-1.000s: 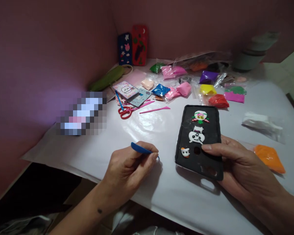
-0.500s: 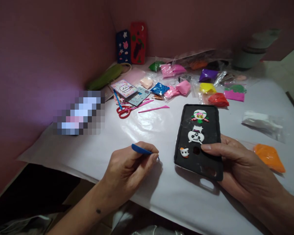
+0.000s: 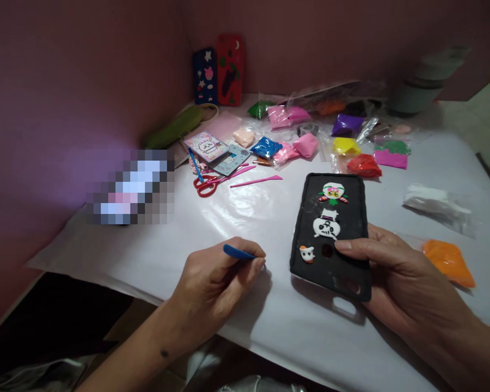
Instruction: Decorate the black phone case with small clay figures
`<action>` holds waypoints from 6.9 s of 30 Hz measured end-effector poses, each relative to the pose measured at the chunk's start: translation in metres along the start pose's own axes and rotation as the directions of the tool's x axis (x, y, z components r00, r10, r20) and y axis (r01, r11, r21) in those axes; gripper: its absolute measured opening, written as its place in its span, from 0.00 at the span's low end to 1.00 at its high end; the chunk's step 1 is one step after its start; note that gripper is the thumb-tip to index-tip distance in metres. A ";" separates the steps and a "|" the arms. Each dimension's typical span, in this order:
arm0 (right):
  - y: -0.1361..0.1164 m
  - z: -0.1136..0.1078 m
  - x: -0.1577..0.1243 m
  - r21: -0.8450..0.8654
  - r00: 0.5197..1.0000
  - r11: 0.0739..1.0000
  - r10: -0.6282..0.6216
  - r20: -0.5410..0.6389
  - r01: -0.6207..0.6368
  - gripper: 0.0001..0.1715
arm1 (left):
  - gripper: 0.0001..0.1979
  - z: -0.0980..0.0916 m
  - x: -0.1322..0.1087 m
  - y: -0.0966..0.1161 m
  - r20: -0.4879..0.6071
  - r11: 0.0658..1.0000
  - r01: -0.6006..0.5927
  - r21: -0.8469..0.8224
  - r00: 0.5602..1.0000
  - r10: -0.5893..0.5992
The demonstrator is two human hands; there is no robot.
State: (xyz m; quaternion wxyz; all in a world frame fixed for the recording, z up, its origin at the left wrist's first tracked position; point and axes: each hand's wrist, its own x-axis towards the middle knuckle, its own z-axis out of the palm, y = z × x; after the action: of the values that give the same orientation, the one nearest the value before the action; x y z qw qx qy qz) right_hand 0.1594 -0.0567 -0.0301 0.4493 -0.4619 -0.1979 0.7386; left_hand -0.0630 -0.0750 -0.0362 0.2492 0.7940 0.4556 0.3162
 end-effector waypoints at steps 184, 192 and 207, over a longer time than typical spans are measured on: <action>0.016 -0.002 -0.001 0.092 0.979 0.996 0.005 0.206 -0.024 0.14 | 0.09 0.026 0.006 0.035 -0.348 0.994 -0.051 -0.097 0.938 0.014; 0.015 -0.002 -0.003 0.079 0.981 0.997 0.000 0.195 -0.016 0.13 | 0.10 0.027 0.005 0.033 -0.334 0.995 -0.044 -0.089 0.943 0.011; 0.013 0.006 -0.003 0.066 0.992 0.998 -0.033 0.119 0.025 0.10 | 0.10 0.026 0.007 0.033 -0.321 0.994 -0.046 -0.101 0.947 0.012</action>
State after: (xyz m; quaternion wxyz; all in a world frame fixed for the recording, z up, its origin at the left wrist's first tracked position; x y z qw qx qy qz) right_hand 0.1484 -0.0655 -0.0343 0.4618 -0.3992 -0.2074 0.7644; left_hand -0.0232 -0.0870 -0.0294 0.2095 0.7245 0.4606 0.4681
